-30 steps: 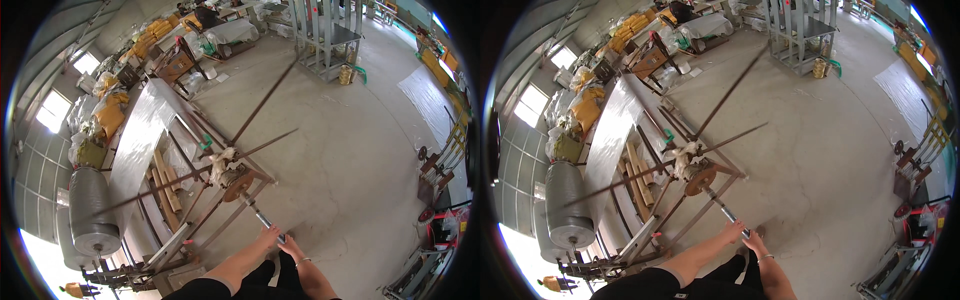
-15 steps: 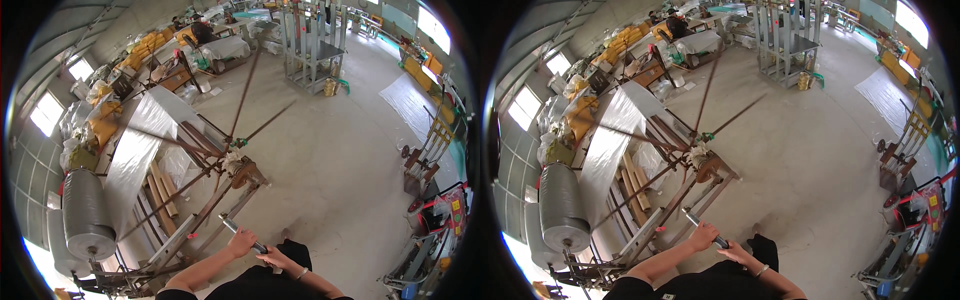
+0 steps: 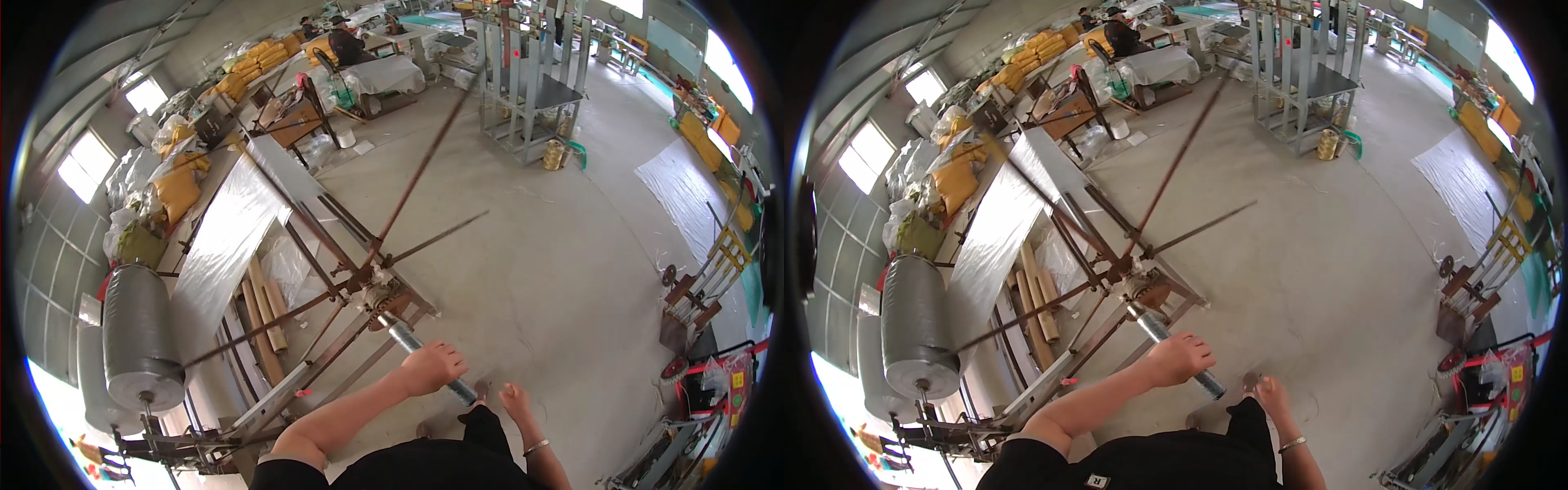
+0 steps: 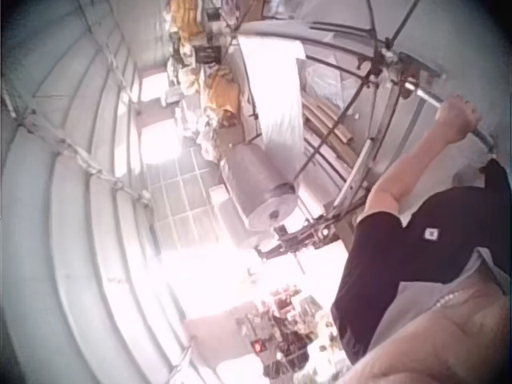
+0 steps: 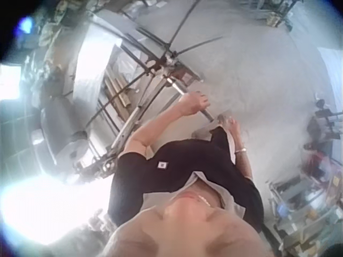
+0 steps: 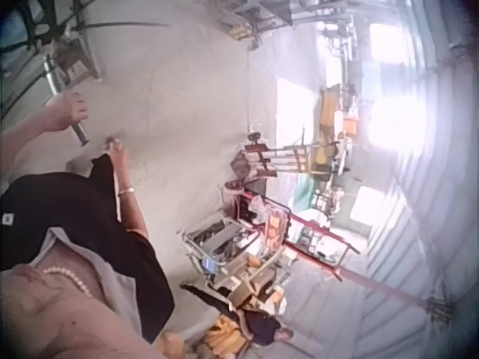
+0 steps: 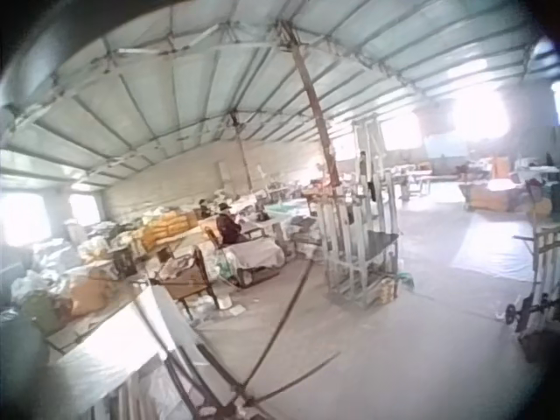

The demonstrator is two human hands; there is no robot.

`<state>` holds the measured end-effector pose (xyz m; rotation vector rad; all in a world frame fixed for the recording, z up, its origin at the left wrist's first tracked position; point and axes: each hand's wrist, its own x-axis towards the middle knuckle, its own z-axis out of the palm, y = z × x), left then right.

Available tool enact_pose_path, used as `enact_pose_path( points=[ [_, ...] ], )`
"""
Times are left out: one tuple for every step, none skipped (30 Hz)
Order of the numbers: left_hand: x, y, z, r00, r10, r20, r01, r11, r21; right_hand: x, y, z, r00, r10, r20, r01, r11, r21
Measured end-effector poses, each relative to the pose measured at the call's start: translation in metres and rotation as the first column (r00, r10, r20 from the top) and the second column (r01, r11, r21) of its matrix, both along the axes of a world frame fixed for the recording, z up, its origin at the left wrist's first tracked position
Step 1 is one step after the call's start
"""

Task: The person operates a manual crank to feed a large roll of clear plastic sheeting through a metal frame. They then use a handheld metal blade to cut the plastic sheet into a rectangular piece. The person repeats this process, feeding the sheet and cutting it multiple times.

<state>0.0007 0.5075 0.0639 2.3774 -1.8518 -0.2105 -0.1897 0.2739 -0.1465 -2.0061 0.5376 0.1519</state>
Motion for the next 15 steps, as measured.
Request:
enact_pose_path(
  points=[
    [0.011, -0.011, 0.000, 0.999, -0.013, -0.032, 0.013, 1.000, 0.011, 0.001, -0.009, -0.004, 0.997, 0.013, -0.080, -0.023, 0.992, -0.123],
    [0.023, -0.023, 0.000, 0.997, -0.030, -0.065, 0.031, 0.999, 0.020, 0.001, -0.017, -0.008, 0.987, 0.013, -0.159, -0.052, 0.968, -0.244],
    [0.033, -0.039, -0.002, 0.993, -0.059, -0.098, 0.061, 0.998, 0.019, -0.005, -0.030, -0.024, 0.978, 0.017, -0.206, -0.068, 0.968, -0.243],
    [0.043, -0.056, -0.005, 0.991, -0.078, -0.105, 0.080, 0.997, 0.015, -0.017, -0.044, -0.049, 0.968, 0.016, -0.251, -0.079, 0.966, -0.245],
    [0.054, -0.070, -0.012, 0.989, -0.094, -0.113, 0.096, 0.995, 0.014, -0.028, -0.052, -0.072, 0.955, 0.019, -0.295, -0.094, 0.965, -0.244],
    [0.063, -0.083, -0.020, 0.987, -0.105, -0.123, 0.108, 0.994, 0.014, -0.037, -0.057, -0.089, 0.943, 0.007, -0.333, -0.090, 0.968, -0.233],
    [0.072, -0.098, -0.030, 0.984, -0.109, -0.139, 0.115, 0.993, 0.040, -0.046, -0.062, -0.103, 0.928, -0.010, -0.372, -0.081, 0.971, -0.227],
    [0.079, -0.111, -0.041, 0.981, -0.111, -0.156, 0.122, 0.990, 0.066, -0.055, -0.065, -0.115, 0.911, -0.025, -0.412, -0.072, 0.973, -0.219],
    [0.087, -0.123, -0.053, 0.979, -0.108, -0.173, 0.126, 0.988, 0.093, -0.061, -0.068, -0.120, 0.905, -0.026, -0.426, -0.077, 0.972, -0.222],
    [0.094, -0.134, -0.067, 0.975, -0.117, -0.191, 0.142, 0.983, 0.121, -0.069, -0.069, -0.125, 0.898, -0.027, -0.439, -0.080, 0.971, -0.224],
    [0.102, -0.144, -0.085, 0.970, -0.121, -0.209, 0.154, 0.977, 0.148, -0.072, -0.071, -0.127, 0.891, -0.024, -0.452, -0.088, 0.970, -0.225],
    [0.107, -0.153, -0.099, 0.966, -0.125, -0.224, 0.165, 0.971, 0.173, -0.073, -0.074, -0.126, 0.882, -0.021, -0.470, -0.088, 0.974, -0.208],
    [0.111, -0.163, -0.114, 0.967, -0.102, -0.232, 0.162, 0.953, 0.256, -0.074, -0.074, -0.126, 0.873, -0.017, -0.488, -0.087, 0.978, -0.190],
    [0.113, -0.175, -0.129, 0.967, -0.086, -0.240, 0.165, 0.929, 0.332, -0.075, -0.076, -0.127, 0.862, -0.022, -0.507, -0.079, 0.981, -0.177],
    [0.116, -0.187, -0.143, 0.966, -0.087, -0.242, 0.181, 0.899, 0.398, -0.081, -0.080, -0.139, 0.860, -0.057, -0.507, -0.037, 0.984, -0.173]
  ],
)
